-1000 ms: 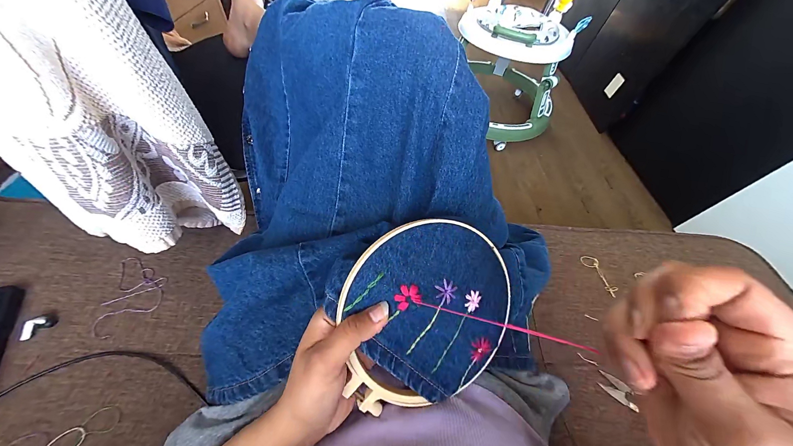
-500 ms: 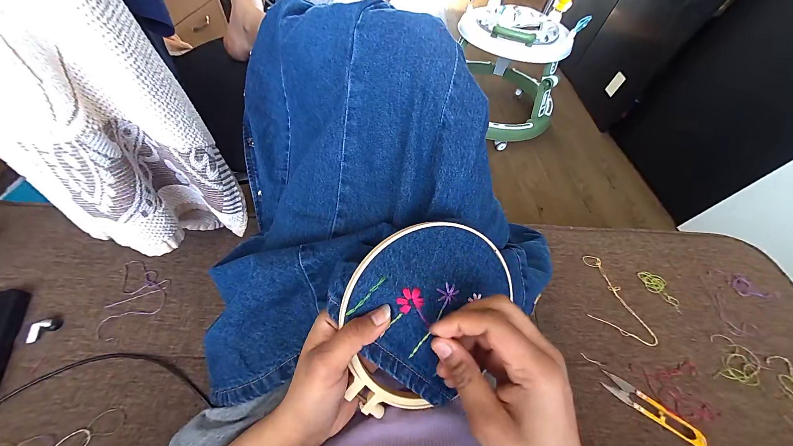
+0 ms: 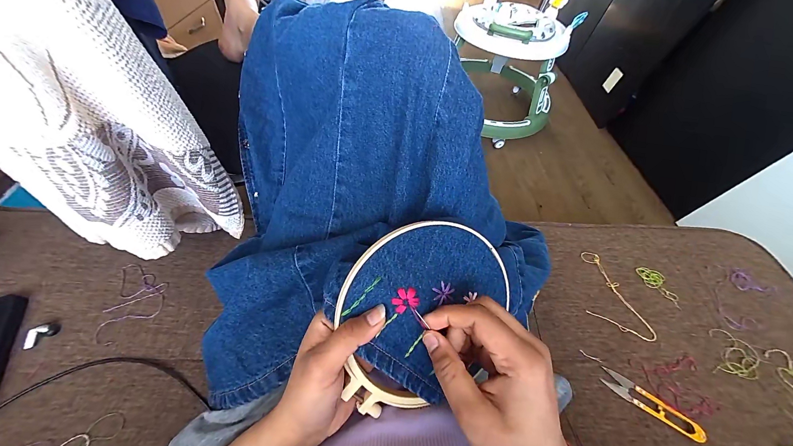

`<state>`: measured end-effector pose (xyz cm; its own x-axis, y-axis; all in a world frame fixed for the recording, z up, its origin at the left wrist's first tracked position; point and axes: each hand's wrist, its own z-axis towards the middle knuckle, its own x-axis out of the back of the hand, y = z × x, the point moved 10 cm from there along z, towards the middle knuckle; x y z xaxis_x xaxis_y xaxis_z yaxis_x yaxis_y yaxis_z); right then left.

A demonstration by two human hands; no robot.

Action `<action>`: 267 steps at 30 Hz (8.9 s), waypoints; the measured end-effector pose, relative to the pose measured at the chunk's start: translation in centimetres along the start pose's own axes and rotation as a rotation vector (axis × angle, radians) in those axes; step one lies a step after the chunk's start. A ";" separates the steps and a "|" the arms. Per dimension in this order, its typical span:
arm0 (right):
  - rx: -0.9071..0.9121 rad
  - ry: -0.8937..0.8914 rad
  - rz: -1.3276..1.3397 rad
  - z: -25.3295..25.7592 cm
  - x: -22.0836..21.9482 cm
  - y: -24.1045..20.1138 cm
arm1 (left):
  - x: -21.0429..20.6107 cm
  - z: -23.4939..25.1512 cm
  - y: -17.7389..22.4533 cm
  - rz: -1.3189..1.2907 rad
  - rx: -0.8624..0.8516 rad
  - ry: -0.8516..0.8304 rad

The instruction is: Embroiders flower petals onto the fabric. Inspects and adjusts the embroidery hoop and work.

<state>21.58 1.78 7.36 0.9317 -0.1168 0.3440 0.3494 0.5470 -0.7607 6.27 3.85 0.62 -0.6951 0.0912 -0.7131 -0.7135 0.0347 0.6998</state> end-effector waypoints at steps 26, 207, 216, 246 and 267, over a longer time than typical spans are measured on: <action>-0.055 -0.008 0.056 0.4 -0.3 0.4 | -0.2 0.0 0.7 0.020 -0.104 -0.021; -0.182 -0.104 0.706 0.2 4.8 -1.6 | -0.6 -0.4 0.5 0.056 -0.046 0.036; -0.049 0.099 0.615 3.0 6.5 -2.7 | -0.8 -0.4 0.3 0.032 -0.031 0.018; 0.051 -0.079 0.304 1.0 4.1 -3.3 | -0.9 -0.6 -0.2 0.012 0.015 0.017; -0.001 -0.046 0.004 -0.3 0.4 -0.5 | -0.8 -0.5 -0.3 0.014 0.012 0.000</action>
<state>21.84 1.18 7.74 0.9276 -0.0766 0.3656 0.3458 0.5463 -0.7629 6.95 3.23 0.96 -0.7047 0.0916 -0.7035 -0.7028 0.0457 0.7099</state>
